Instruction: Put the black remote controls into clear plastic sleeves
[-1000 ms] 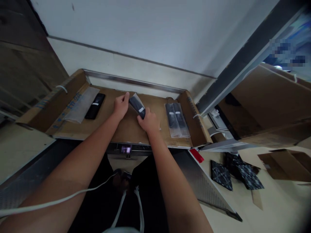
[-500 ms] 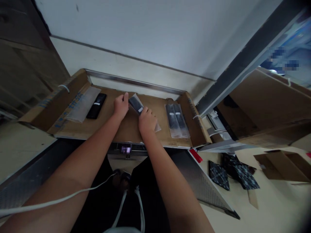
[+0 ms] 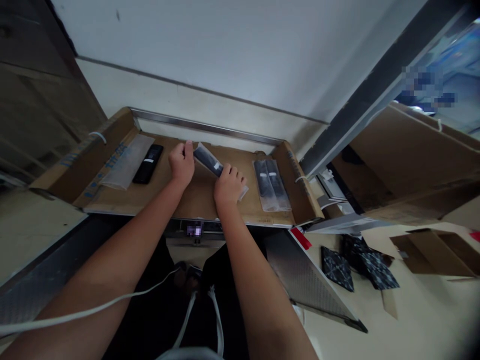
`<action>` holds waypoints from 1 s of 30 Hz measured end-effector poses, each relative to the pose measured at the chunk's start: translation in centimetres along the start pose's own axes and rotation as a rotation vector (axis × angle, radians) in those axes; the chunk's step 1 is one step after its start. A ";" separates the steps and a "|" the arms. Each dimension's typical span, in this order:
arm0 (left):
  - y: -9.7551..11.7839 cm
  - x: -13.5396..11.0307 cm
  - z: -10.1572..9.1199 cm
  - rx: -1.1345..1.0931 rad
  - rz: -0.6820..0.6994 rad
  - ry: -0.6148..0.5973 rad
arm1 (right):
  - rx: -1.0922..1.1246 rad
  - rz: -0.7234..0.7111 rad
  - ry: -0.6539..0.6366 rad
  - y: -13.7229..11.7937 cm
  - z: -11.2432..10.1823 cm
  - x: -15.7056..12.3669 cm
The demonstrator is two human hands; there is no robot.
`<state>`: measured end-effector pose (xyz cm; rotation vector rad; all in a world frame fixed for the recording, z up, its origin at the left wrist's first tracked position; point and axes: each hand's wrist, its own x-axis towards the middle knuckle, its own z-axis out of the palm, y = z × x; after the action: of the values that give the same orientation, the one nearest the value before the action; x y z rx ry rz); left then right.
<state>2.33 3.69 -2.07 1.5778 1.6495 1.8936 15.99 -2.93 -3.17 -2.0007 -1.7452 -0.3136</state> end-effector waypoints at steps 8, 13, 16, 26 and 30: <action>9.0 3.1 -0.9 -0.062 0.326 -0.134 | 0.306 0.007 0.026 0.4 0.5 0.2; 12.2 3.7 -0.8 -0.021 0.495 -0.101 | 0.651 0.114 -0.029 1.5 0.8 0.4; 12.0 3.4 -0.7 -0.089 0.384 -0.111 | 0.697 0.179 -0.025 2.1 1.0 0.6; 11.6 4.0 -4.2 0.115 0.217 -0.193 | 0.447 0.148 0.104 1.9 0.2 0.4; 13.1 3.8 -4.7 0.228 0.306 -0.182 | 0.392 0.113 0.120 1.8 0.2 0.4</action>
<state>3.33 -1.36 11.46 2.1313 1.6723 1.6705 17.82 -2.67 -3.50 -1.7486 -1.4791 -0.0456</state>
